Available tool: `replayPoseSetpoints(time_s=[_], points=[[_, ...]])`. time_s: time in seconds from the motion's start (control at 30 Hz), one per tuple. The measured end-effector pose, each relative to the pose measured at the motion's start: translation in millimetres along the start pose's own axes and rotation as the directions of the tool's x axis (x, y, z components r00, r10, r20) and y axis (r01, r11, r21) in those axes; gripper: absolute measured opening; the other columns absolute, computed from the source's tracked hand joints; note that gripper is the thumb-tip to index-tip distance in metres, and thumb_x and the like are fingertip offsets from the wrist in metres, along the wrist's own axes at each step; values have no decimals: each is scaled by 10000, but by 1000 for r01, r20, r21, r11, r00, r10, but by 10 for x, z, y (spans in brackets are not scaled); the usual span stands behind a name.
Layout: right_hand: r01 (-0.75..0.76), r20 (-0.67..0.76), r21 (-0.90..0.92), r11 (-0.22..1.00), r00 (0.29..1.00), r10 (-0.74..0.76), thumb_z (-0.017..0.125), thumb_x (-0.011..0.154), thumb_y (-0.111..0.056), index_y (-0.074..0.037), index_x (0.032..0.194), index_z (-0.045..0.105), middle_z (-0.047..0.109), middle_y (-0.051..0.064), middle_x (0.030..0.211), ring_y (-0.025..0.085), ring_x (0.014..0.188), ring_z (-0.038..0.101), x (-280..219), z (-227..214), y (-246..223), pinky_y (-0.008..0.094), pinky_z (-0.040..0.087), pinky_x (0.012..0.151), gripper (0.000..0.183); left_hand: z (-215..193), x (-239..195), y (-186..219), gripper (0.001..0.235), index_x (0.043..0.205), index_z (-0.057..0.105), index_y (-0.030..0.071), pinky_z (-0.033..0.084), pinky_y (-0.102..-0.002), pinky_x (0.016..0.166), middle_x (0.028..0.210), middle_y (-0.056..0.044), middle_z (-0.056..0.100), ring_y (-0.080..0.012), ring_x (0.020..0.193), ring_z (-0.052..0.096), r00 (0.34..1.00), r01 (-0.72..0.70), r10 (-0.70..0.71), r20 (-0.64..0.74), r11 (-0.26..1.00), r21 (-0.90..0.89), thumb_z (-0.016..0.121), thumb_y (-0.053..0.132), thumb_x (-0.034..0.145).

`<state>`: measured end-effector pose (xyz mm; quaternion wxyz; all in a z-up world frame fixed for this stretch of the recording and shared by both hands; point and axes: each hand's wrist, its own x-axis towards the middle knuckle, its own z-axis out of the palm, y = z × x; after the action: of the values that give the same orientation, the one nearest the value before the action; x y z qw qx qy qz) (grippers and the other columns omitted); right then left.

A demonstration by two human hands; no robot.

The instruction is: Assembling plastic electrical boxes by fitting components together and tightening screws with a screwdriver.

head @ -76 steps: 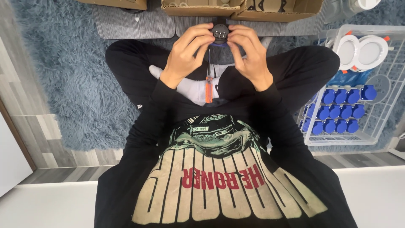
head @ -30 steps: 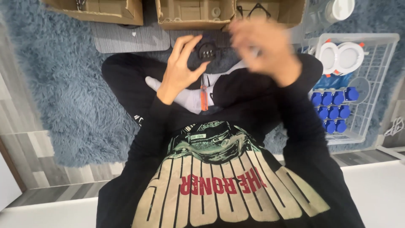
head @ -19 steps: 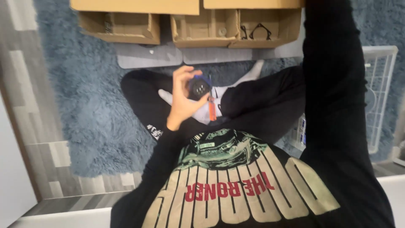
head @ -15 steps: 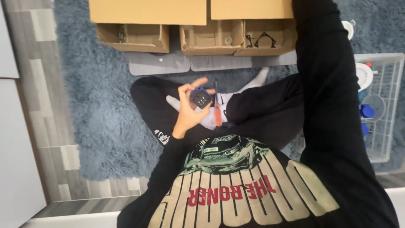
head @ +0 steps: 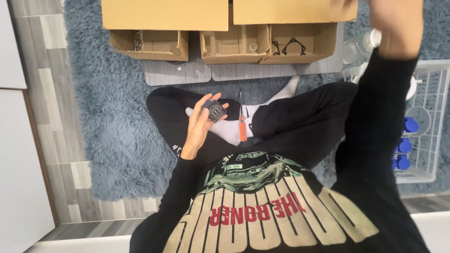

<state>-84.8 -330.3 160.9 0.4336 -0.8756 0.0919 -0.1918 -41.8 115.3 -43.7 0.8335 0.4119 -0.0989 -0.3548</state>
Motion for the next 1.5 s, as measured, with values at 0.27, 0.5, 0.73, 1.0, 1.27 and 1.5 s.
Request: replayPoseSetpoints(time_s=[0.27,0.5,0.73,1.0,1.27,1.5], points=[[-394,200,436,809,919,340,613,1087,-35,26,1303,661,742,228,1156,316,879,755,-964,526,-433,413,614,579,230,86,170,32,331,1492,490,44,632,-594,1039,1591,-320,533,-534,1371,628,999,6,-6,-44,1000,2,437,167,1189],[-511,495,857,67,853,166,551,927,-887,-73,1508,590,765,214,1258,395,1010,790,-1860,1445,285,466,672,688,1001,233,286,-13,399,1545,475,-14,601,-653,1059,1595,-367,519,-565,1410,570,991,-34,46,-128,995,91,452,157,1185],[-443,411,432,785,872,266,1050,688,-152,-55,1474,655,757,146,1243,305,1174,691,-1720,1690,107,488,585,1022,885,470,237,259,742,1690,317,1,501,-602,1183,1676,-338,437,-500,1514,485,994,-103,96,43,971,217,667,-3,1036],[-134,372,52,990,922,105,1040,668,-279,-151,1343,706,784,110,1149,353,1091,781,-1716,1827,207,462,622,945,765,823,185,449,624,1305,711,76,589,-372,1020,1337,-112,771,-266,1226,738,946,-323,192,262,630,706,1019,203,778],[-55,270,120,991,963,20,1015,611,-121,-137,1301,750,746,46,1226,288,1101,774,-1777,1742,103,425,623,977,739,998,225,430,437,1310,763,44,593,-477,1014,1318,-153,770,-387,1181,716,839,-540,201,506,418,730,907,173,917],[24,189,111,994,981,-45,978,647,-63,-98,1279,750,749,69,1229,312,1111,781,-1799,1720,117,439,624,976,672,919,274,198,481,1356,780,123,541,-477,1107,1359,-95,779,-371,1309,678,827,-562,230,513,361,744,890,311,927]])
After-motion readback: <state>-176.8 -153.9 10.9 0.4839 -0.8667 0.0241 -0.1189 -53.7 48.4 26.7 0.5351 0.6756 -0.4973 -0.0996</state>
